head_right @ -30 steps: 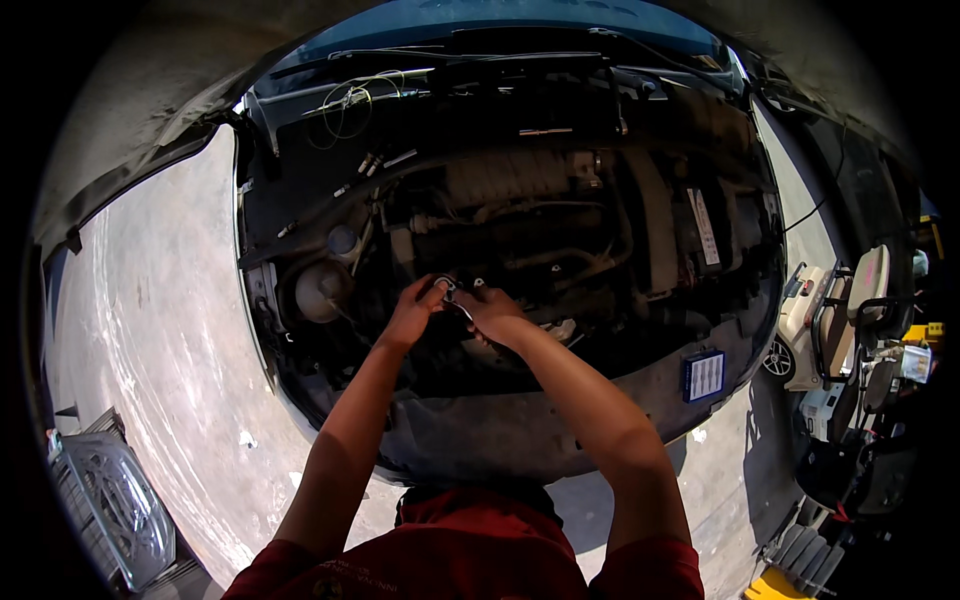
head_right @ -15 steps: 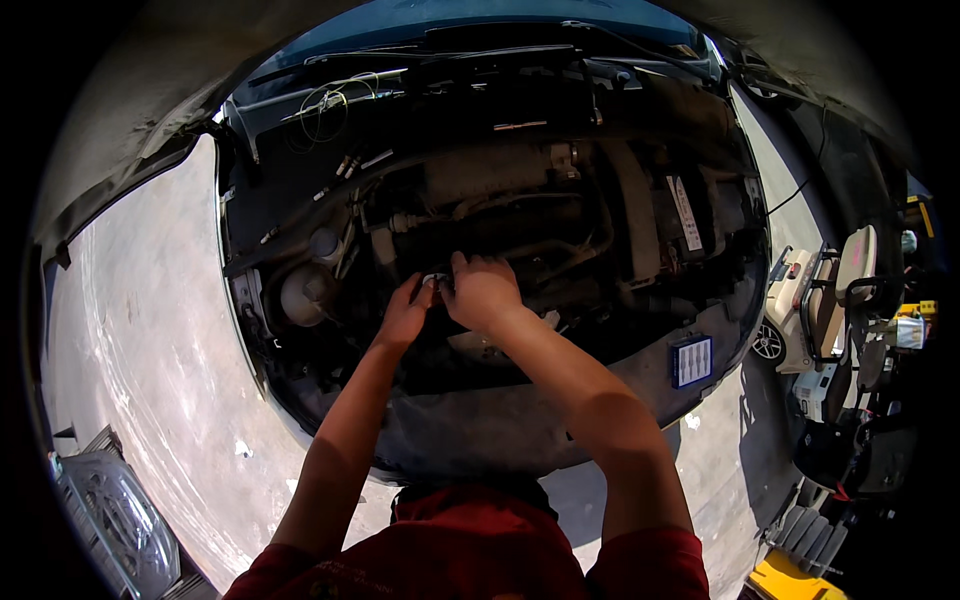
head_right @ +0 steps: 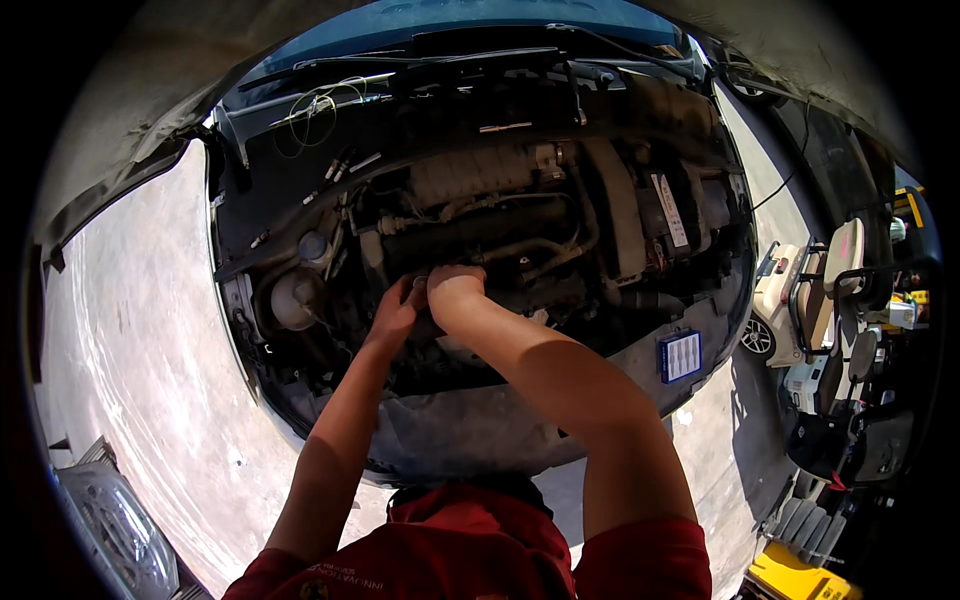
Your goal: The person works on a car engine, using a socket wrench to loosen and remove bolts, handling an engine component, and placing it into a blue tray.
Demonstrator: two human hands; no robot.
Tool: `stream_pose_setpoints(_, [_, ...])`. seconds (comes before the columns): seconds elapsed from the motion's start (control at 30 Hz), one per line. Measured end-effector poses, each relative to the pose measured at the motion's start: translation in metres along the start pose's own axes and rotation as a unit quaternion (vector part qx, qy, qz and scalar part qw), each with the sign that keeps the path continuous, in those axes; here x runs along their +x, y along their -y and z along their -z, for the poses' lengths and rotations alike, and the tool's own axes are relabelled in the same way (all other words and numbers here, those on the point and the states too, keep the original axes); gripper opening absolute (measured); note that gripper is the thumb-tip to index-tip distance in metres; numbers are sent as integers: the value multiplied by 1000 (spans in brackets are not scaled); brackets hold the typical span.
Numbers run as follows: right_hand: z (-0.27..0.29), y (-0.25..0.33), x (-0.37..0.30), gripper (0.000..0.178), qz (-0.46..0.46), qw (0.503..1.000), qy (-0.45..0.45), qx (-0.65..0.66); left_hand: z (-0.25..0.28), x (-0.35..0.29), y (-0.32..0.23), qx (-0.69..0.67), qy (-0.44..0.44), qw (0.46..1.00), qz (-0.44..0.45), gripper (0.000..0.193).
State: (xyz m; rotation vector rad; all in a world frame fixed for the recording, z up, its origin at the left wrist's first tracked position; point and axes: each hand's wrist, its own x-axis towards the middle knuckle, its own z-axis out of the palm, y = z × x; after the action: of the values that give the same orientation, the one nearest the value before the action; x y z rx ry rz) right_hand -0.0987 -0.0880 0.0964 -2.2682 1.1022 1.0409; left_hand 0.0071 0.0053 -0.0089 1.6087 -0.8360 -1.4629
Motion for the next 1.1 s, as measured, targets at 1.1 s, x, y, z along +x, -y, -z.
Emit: stream_pose_setpoints(1.1, [6,-7,56,38,-24,990,104,-87,-19,12,-12,-174,38,982,68,50])
